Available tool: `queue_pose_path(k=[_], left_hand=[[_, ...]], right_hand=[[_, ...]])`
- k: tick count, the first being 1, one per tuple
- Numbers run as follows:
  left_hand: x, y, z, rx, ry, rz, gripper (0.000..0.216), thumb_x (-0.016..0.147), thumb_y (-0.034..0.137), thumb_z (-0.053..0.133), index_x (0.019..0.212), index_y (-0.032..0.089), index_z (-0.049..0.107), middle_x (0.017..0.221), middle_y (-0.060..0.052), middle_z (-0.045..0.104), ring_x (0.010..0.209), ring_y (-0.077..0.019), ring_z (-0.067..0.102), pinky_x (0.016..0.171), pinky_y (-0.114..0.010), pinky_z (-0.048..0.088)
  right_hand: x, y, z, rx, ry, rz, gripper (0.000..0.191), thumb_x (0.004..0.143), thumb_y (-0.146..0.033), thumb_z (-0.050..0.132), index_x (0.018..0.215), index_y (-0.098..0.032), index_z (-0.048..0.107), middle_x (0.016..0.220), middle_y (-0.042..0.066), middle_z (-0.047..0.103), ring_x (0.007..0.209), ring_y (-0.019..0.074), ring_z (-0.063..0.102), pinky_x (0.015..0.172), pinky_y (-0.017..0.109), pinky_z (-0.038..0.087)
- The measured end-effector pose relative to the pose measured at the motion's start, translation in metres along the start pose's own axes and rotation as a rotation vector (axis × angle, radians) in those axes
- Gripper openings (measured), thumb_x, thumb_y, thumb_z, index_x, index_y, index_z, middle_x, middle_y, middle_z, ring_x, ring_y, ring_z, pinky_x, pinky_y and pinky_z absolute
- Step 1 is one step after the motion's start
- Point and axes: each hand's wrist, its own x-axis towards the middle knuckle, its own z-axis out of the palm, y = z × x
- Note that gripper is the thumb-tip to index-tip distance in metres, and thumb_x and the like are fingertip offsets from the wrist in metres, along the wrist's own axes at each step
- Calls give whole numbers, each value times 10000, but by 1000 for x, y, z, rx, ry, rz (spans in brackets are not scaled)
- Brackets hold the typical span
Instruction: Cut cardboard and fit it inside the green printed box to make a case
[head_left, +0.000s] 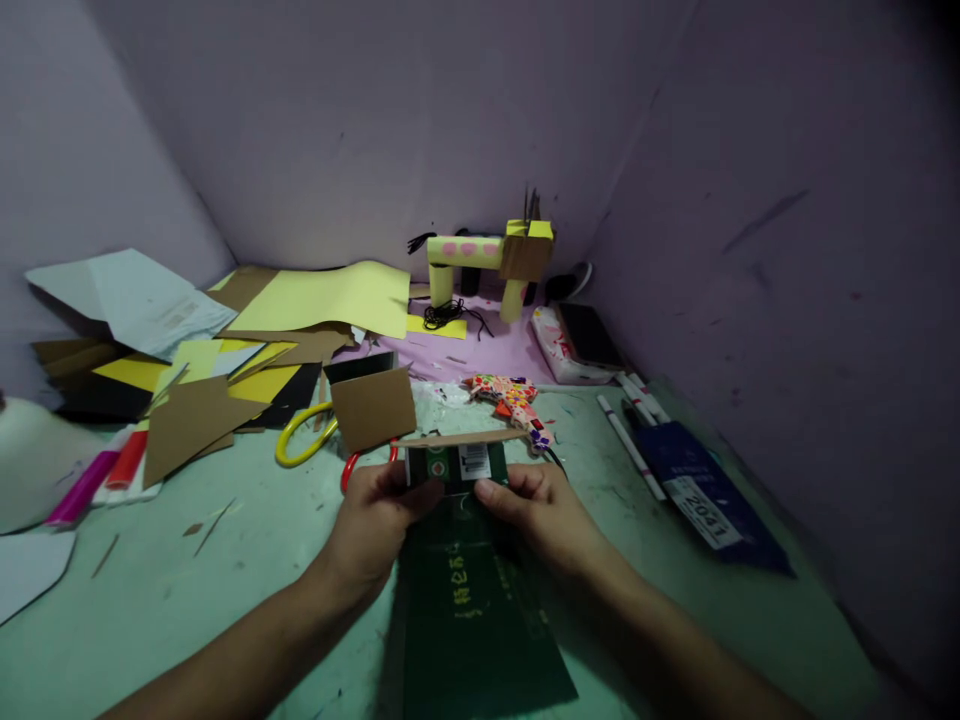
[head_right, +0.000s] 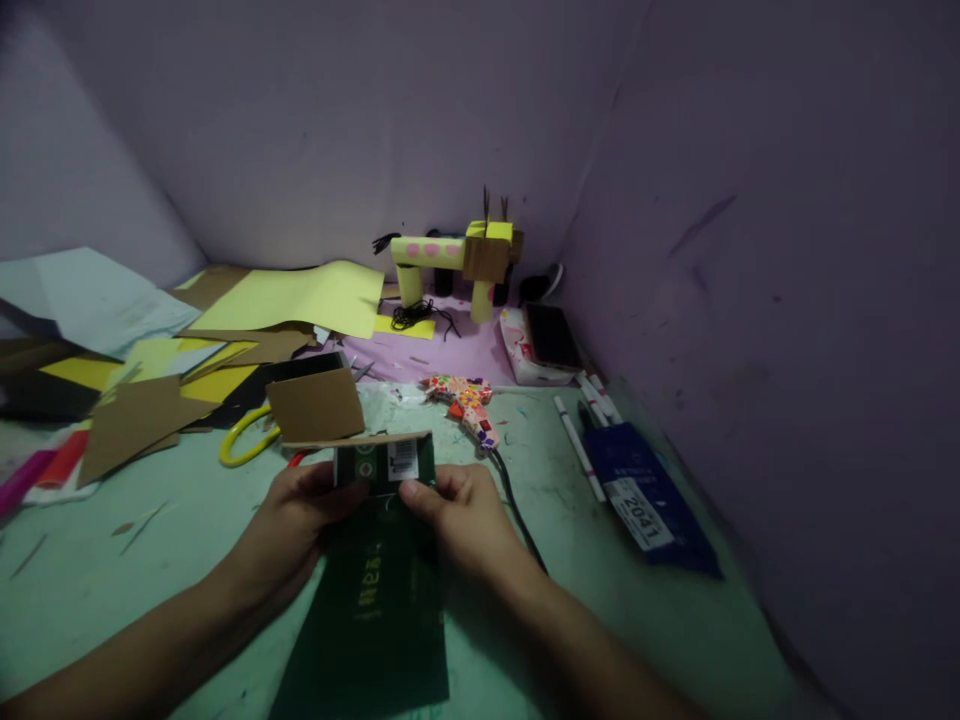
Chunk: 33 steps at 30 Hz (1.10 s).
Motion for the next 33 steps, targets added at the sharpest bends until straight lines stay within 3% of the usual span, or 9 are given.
queue_pose_path(k=[8, 13, 16, 18, 21, 25, 28, 30, 33], left_hand=[[1, 1, -1, 7, 19, 13, 188, 484, 186, 779, 658, 151, 718, 618, 7, 704, 587, -134, 597, 595, -241, 459], [-2, 4, -2, 8, -101, -87, 247, 546, 266, 805, 716, 117, 708, 637, -22, 690, 604, -143, 602, 594, -239, 470], [-3, 7, -3, -44, -154, -59, 293, 631, 393, 757, 597, 126, 642, 527, 6, 606, 496, -109, 539, 477, -204, 428], [-3, 9, -5, -96, -112, 1, 342, 651, 448, 725, 558, 145, 596, 482, 35, 543, 425, -84, 467, 391, -180, 362], [-1, 14, -9, -95, -15, 113, 244, 644, 390, 732, 692, 176, 627, 549, 52, 563, 470, -93, 492, 411, -177, 374], [-1, 20, -15, 215, -24, 160, 207, 606, 268, 714, 778, 165, 661, 678, 7, 635, 633, -146, 560, 576, -242, 431], [-4, 24, -16, 544, -1, 217, 105, 589, 225, 654, 667, 155, 654, 611, 3, 598, 607, -152, 521, 579, -257, 392], [-6, 25, -17, 668, -6, 253, 117, 599, 232, 610, 676, 162, 664, 636, -12, 615, 628, -176, 532, 594, -279, 392], [-6, 24, -18, 762, -39, 243, 195, 632, 239, 557, 753, 170, 695, 722, -44, 664, 700, -217, 572, 646, -314, 414]], right_hand=[[5, 1, -3, -22, 43, 12, 430, 559, -514, 778, 525, -140, 569, 443, -23, 528, 392, 69, 421, 415, 215, 280], [6, -3, -5, -54, 170, -42, 459, 516, -504, 790, 481, -175, 472, 385, -82, 417, 351, 43, 327, 368, 200, 206], [3, -7, -5, -55, 145, 3, 448, 534, -510, 765, 493, -186, 457, 387, -91, 399, 345, 41, 313, 369, 201, 217], [2, -8, -7, -60, 110, 37, 426, 531, -487, 764, 493, -186, 466, 396, -82, 412, 350, 46, 321, 380, 208, 229], [4, -5, -11, -243, 9, 51, 392, 585, -448, 735, 469, -179, 474, 412, -61, 417, 374, 54, 323, 399, 219, 219], [8, 1, -15, -601, -35, 29, 349, 702, -366, 663, 460, -175, 501, 401, -48, 406, 374, 64, 304, 390, 226, 187], [5, -2, -17, -805, 21, -92, 268, 767, -363, 620, 597, -157, 646, 510, 25, 576, 452, 122, 475, 423, 245, 317], [-2, -9, -20, -927, 125, -209, 254, 792, -384, 596, 790, -160, 713, 698, 89, 696, 622, 200, 613, 549, 309, 453], [-23, -24, -32, -956, 216, -305, 341, 806, -429, 569, 988, -170, 698, 939, 133, 727, 853, 276, 666, 749, 421, 516]])
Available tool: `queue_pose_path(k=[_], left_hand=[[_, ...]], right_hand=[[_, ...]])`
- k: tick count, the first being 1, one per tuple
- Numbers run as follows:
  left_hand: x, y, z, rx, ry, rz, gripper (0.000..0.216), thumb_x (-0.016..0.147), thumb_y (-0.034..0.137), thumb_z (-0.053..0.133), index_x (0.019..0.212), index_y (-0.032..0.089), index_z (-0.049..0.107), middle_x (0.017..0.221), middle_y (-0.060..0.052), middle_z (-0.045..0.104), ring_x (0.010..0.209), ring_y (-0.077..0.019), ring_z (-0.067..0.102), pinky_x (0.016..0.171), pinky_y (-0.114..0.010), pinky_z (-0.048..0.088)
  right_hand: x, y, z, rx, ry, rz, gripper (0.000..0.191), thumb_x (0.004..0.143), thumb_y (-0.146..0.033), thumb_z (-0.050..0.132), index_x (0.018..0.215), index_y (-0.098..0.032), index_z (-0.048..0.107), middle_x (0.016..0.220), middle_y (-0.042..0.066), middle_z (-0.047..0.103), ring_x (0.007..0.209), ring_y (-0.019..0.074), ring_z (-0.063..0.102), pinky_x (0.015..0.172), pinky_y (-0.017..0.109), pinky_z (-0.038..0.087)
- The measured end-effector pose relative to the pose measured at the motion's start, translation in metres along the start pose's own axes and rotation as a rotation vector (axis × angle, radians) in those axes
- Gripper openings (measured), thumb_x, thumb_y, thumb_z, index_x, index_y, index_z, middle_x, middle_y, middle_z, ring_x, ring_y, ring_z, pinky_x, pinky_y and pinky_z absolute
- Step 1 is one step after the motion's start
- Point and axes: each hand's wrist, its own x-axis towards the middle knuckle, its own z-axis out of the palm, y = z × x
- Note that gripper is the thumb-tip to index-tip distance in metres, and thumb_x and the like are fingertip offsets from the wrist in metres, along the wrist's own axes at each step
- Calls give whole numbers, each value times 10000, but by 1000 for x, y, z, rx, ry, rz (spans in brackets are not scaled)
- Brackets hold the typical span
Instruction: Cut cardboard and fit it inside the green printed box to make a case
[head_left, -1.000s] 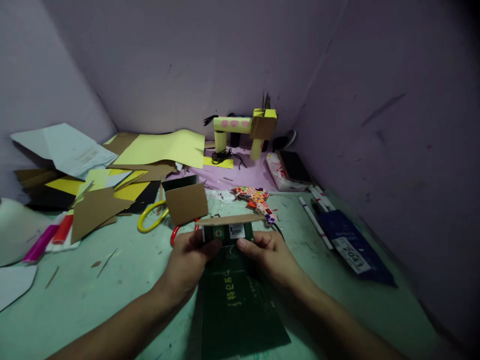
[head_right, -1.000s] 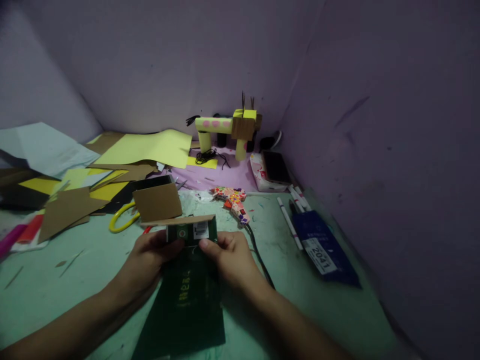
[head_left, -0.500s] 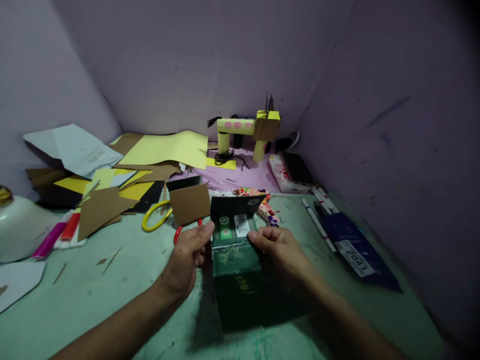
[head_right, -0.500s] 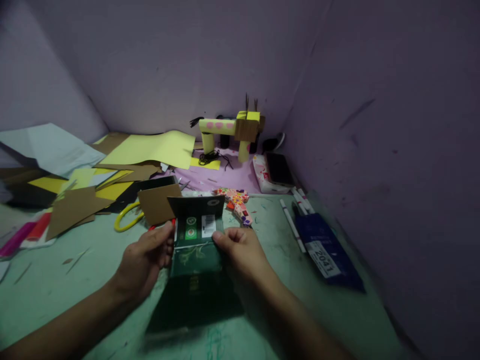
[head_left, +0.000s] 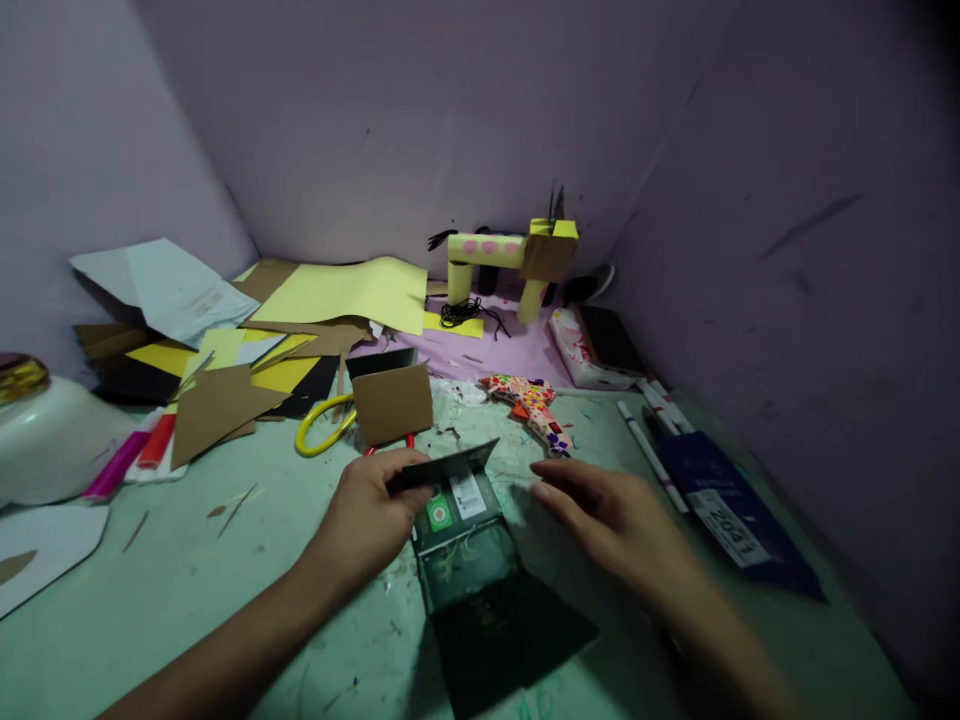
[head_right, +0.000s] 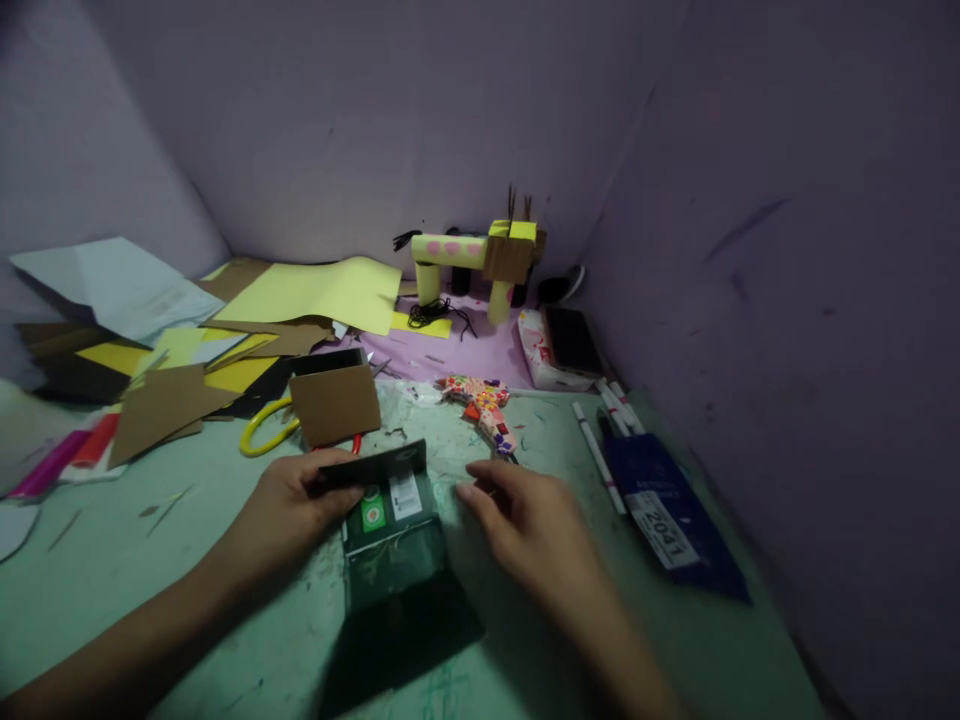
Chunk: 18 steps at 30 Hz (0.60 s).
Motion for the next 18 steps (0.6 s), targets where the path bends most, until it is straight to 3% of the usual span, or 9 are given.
queue_pose_path(k=[2, 4, 6, 8, 10, 12, 15, 18], left_hand=[[0, -3, 0, 49, -23, 5, 239, 646, 218, 528, 794, 175, 710, 756, -50, 681, 734, -230, 589, 674, -324, 423], [1, -5, 1, 119, -26, 18, 246, 646, 194, 510, 781, 180, 716, 734, -41, 682, 726, -230, 593, 669, -319, 425], [1, -6, 1, 172, -20, 25, 244, 648, 186, 504, 763, 182, 719, 714, -33, 682, 724, -228, 597, 665, -313, 426], [2, -6, 1, 186, -24, 8, 249, 656, 194, 504, 776, 176, 721, 734, -36, 691, 751, -234, 607, 685, -317, 431], [2, -5, 1, 172, -39, -11, 256, 664, 204, 507, 804, 164, 718, 782, -47, 703, 797, -242, 612, 721, -323, 431], [2, -4, 0, 145, -46, -28, 258, 673, 220, 514, 831, 151, 706, 807, -58, 703, 803, -241, 610, 725, -320, 431], [2, -5, -1, 115, -50, -38, 246, 677, 229, 515, 824, 147, 695, 756, -46, 689, 733, -219, 596, 668, -301, 425], [2, -5, -1, 148, -56, -28, 182, 661, 204, 514, 694, 159, 687, 631, -9, 639, 637, -183, 551, 595, -271, 396]], right_hand=[[-13, 2, -17, 72, -66, -68, 388, 791, -521, 576, 994, -213, 697, 985, 116, 725, 908, 275, 671, 786, 422, 534], [-25, 5, -30, 111, -152, -233, 539, 625, -625, 689, 1027, -265, 684, 1041, 93, 711, 966, 290, 658, 828, 421, 535], [-35, 9, -33, 115, -233, -384, 657, 531, -569, 781, 1115, -305, 633, 1142, 80, 668, 1047, 286, 623, 880, 401, 517], [-38, 11, -26, 121, -280, -465, 561, 629, -465, 775, 1141, -312, 605, 1145, 73, 657, 1047, 247, 621, 871, 363, 518], [-36, 12, -14, 168, -302, -502, 278, 794, -354, 666, 1059, -274, 635, 1008, 69, 690, 932, 201, 653, 783, 321, 536], [-32, 14, -2, 207, -311, -512, 124, 854, -282, 586, 941, -227, 654, 862, 63, 696, 801, 174, 660, 691, 292, 530], [-28, 16, 7, 161, -310, -491, 113, 866, -235, 547, 865, -195, 653, 786, 59, 691, 725, 158, 645, 648, 277, 506], [-26, 17, 11, 123, -284, -490, 134, 874, -223, 524, 834, -192, 647, 739, 45, 683, 689, 145, 632, 623, 258, 483]])
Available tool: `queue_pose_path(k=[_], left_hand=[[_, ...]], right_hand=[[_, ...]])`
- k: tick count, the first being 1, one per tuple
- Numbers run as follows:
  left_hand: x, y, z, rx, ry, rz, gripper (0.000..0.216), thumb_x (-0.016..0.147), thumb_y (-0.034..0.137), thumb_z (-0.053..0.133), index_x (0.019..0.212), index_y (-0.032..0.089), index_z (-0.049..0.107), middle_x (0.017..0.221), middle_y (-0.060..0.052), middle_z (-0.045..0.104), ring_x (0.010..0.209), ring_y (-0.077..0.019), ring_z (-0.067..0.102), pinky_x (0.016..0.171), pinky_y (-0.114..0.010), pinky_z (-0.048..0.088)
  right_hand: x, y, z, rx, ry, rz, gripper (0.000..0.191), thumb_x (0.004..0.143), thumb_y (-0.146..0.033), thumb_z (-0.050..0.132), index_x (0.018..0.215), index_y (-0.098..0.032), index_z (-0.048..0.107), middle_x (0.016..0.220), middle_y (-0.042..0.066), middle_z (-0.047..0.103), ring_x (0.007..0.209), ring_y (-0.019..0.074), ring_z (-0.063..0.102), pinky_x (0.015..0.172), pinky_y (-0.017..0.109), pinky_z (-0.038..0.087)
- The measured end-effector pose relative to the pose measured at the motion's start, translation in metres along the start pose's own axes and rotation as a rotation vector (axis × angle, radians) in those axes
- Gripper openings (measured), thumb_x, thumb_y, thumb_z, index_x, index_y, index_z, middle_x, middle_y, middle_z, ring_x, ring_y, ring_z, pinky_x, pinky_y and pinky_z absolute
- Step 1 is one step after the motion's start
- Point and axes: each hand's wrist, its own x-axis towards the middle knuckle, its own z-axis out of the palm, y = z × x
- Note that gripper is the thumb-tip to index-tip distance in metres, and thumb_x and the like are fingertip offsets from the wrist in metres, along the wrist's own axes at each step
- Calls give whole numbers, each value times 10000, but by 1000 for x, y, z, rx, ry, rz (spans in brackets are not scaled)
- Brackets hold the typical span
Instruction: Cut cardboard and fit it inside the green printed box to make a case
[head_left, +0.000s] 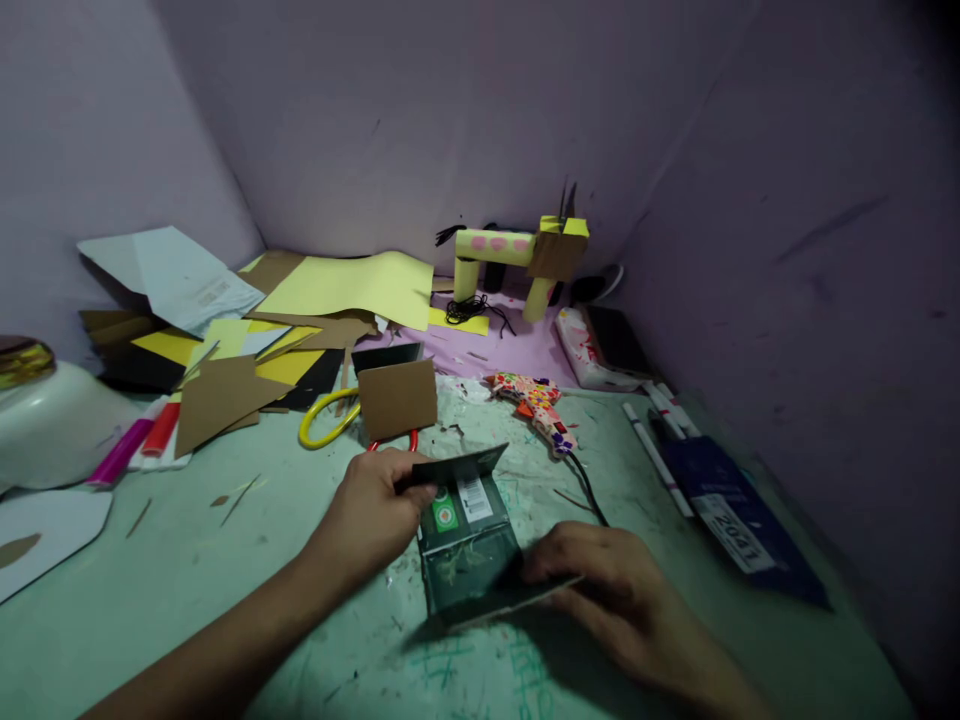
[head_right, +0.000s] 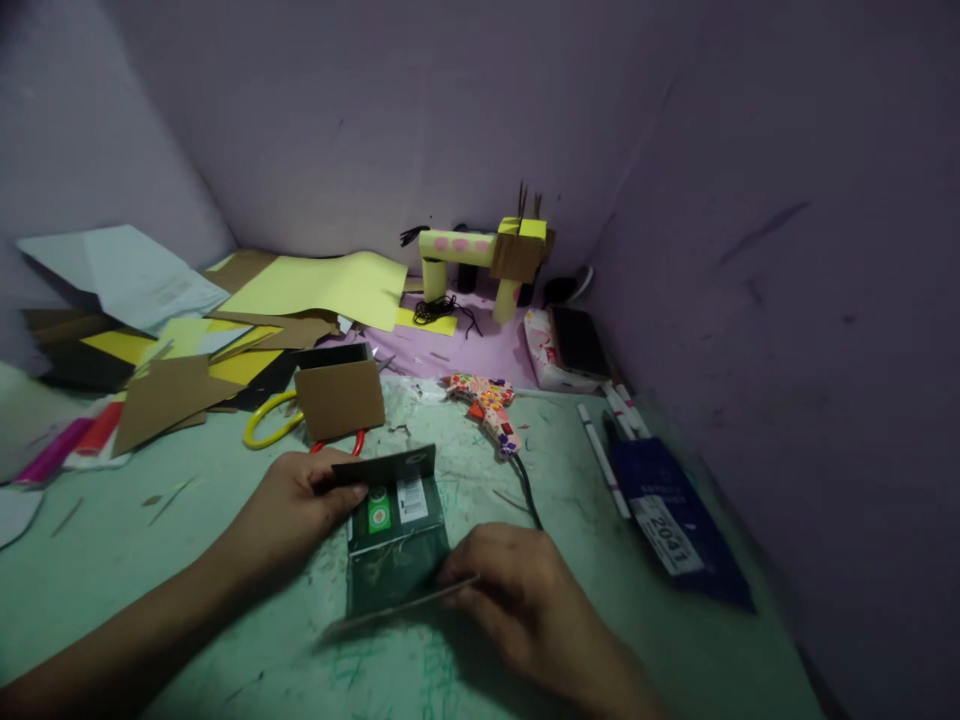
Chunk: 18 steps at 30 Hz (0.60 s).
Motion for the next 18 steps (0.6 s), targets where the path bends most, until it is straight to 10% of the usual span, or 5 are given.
queue_pose_path(k=[18], left_hand=[[-8, 0, -7, 245, -148, 442, 328, 692, 43, 480, 799, 233, 724, 782, -41, 707, 756, -205, 608, 683, -315, 444]], right_hand=[[16, 0, 11, -52, 42, 287, 244, 846, -322, 485, 683, -173, 588, 612, 46, 609, 555, 158, 526, 502, 276, 396]])
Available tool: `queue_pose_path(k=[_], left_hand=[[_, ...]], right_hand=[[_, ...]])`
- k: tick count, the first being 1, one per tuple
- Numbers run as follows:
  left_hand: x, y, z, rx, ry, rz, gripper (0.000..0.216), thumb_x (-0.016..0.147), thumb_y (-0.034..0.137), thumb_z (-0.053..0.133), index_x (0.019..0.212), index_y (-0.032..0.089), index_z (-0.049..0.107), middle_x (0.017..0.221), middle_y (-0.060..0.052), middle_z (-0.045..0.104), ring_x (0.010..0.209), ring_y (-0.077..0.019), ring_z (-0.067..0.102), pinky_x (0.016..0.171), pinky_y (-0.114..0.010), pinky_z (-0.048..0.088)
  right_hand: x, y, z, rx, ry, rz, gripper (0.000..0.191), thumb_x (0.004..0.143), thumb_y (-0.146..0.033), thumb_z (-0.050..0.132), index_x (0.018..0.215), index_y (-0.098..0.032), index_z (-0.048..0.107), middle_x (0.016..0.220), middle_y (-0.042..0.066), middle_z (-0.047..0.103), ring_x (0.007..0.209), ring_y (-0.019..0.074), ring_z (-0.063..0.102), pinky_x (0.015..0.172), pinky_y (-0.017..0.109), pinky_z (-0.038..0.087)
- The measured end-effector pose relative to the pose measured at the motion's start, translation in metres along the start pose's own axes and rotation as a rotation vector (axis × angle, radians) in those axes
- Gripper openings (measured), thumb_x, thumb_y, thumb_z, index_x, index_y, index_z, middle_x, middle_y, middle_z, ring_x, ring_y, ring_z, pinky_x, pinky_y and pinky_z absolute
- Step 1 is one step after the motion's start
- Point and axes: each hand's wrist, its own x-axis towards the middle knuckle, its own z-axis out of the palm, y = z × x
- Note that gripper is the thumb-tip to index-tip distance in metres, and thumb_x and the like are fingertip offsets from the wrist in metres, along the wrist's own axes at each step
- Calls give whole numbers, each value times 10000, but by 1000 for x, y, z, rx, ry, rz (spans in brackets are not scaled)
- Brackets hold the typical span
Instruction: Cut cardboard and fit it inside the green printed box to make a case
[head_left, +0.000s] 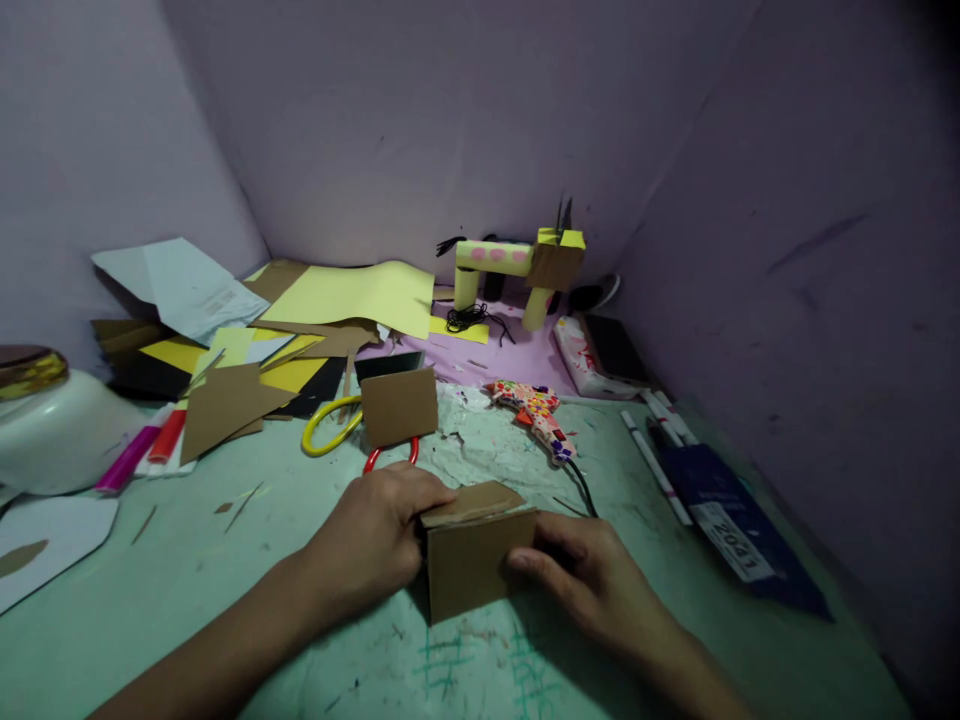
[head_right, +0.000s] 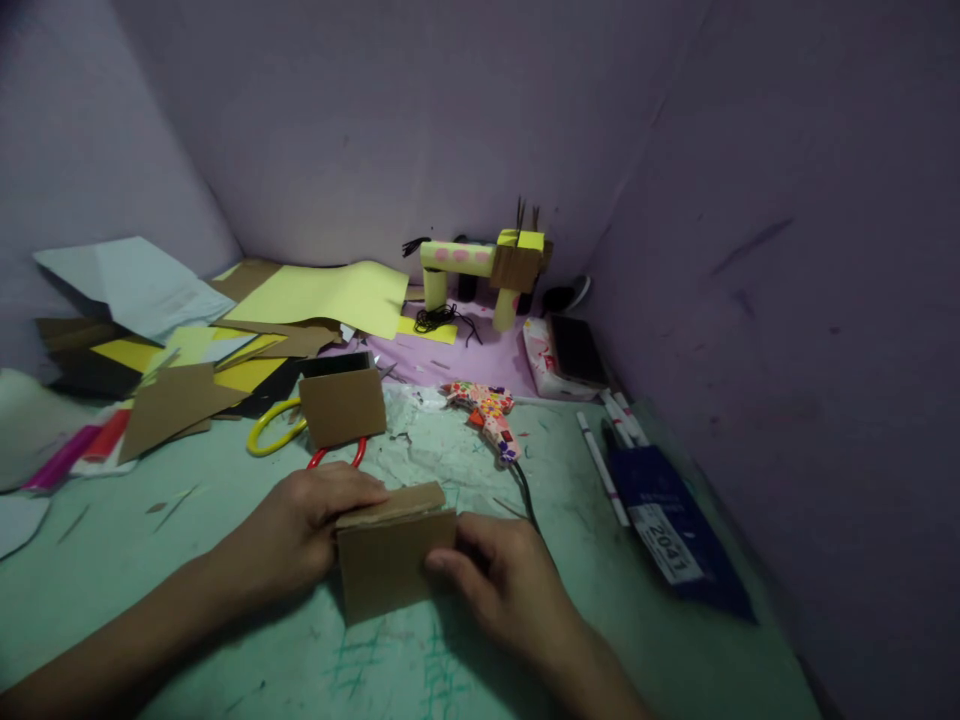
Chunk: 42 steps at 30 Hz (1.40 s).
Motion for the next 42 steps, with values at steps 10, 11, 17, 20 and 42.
queue_pose_path(k=[10, 11, 17, 20, 42], left_hand=[[-4, -11, -41, -58, 395, -146, 280, 698, 148, 485, 890, 209, 679, 942, -62, 705, 867, -238, 630, 761, -352, 477], [-4, -16, -48, -50, 521, -197, 249, 697, 167, 482, 859, 205, 667, 914, -63, 698, 844, -238, 628, 745, -351, 478], [7, -46, -54, 158, 436, -334, 261, 640, 193, 583, 893, 191, 647, 956, -94, 660, 923, -279, 595, 807, -385, 458], [11, -51, -44, 200, 453, -344, 265, 641, 184, 581, 903, 193, 615, 1001, -96, 626, 978, -294, 566, 832, -398, 438], [-1, 22, -88, 458, 774, 122, 64, 787, 200, 422, 773, 228, 478, 774, -31, 565, 764, -226, 518, 987, -460, 289]], right_hand=[[-21, 16, -6, -87, 8, -485, 239, 761, -64, 478, 921, -209, 579, 762, 44, 659, 681, 167, 627, 591, 267, 456], [-22, 18, -5, -103, 26, -516, 281, 749, -50, 477, 959, -214, 568, 783, 48, 662, 690, 171, 628, 587, 270, 457], [-17, 17, 4, -164, -5, -488, 295, 713, -48, 495, 944, -215, 573, 843, 61, 679, 753, 187, 632, 623, 291, 486], [-15, 10, 3, -172, -18, -478, 389, 696, -37, 495, 1026, -224, 582, 999, 77, 676, 881, 199, 629, 713, 317, 512], [42, -105, -58, -643, 622, -860, 513, 798, -16, 493, 1276, -198, 452, 1332, 124, 505, 1232, 243, 464, 1026, 454, 382]])
